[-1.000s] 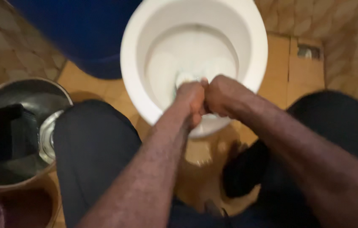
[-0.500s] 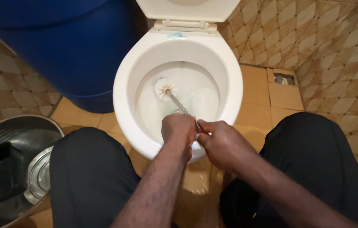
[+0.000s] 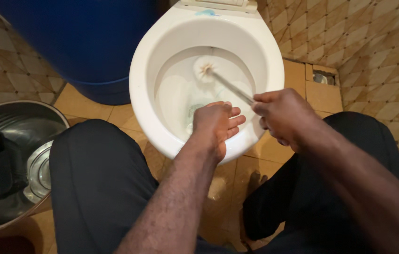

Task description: The person squats in front of a toilet, picks up a bottle of Nivea Men Cool Kick lotion, and pours it into the toilet bowl. They then use a toilet brush to scrub the inside of the bowl, mixing the lotion with the water.

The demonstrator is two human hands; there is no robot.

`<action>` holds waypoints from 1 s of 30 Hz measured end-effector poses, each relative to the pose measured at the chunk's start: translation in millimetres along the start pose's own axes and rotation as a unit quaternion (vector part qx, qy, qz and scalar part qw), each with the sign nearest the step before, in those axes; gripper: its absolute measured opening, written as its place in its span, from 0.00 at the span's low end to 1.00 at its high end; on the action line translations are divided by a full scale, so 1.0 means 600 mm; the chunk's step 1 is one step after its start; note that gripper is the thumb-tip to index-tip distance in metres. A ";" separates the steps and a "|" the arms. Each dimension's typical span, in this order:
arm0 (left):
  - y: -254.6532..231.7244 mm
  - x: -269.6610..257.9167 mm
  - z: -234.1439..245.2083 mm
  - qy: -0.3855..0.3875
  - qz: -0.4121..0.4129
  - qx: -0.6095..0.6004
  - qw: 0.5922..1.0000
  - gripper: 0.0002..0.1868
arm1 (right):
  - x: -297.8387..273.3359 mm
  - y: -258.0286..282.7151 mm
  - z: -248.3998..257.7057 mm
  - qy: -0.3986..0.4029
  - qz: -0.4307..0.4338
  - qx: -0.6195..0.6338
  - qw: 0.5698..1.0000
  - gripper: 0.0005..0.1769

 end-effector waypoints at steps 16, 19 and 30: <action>-0.007 -0.015 -0.063 0.006 0.023 -0.051 0.998 0.15 | -0.023 -0.041 -0.033 -0.049 0.041 0.133 0.989 0.25; 0.007 -0.018 -0.053 -0.033 0.080 -0.098 0.991 0.11 | -0.019 -0.034 -0.058 -0.014 0.044 0.130 0.990 0.27; -0.013 -0.004 -0.017 -0.107 -0.029 0.000 0.994 0.07 | 0.023 -0.064 -0.091 0.079 0.097 0.307 0.943 0.29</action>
Point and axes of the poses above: each hand's wrist, its own x-axis towards the middle knuckle, its own z-axis out of the back of the hand, y = z × x, the point moved 7 cm from there along x, towards the middle knuckle, and after that the axes turned 12 degrees about y, right-handed, at the moved point
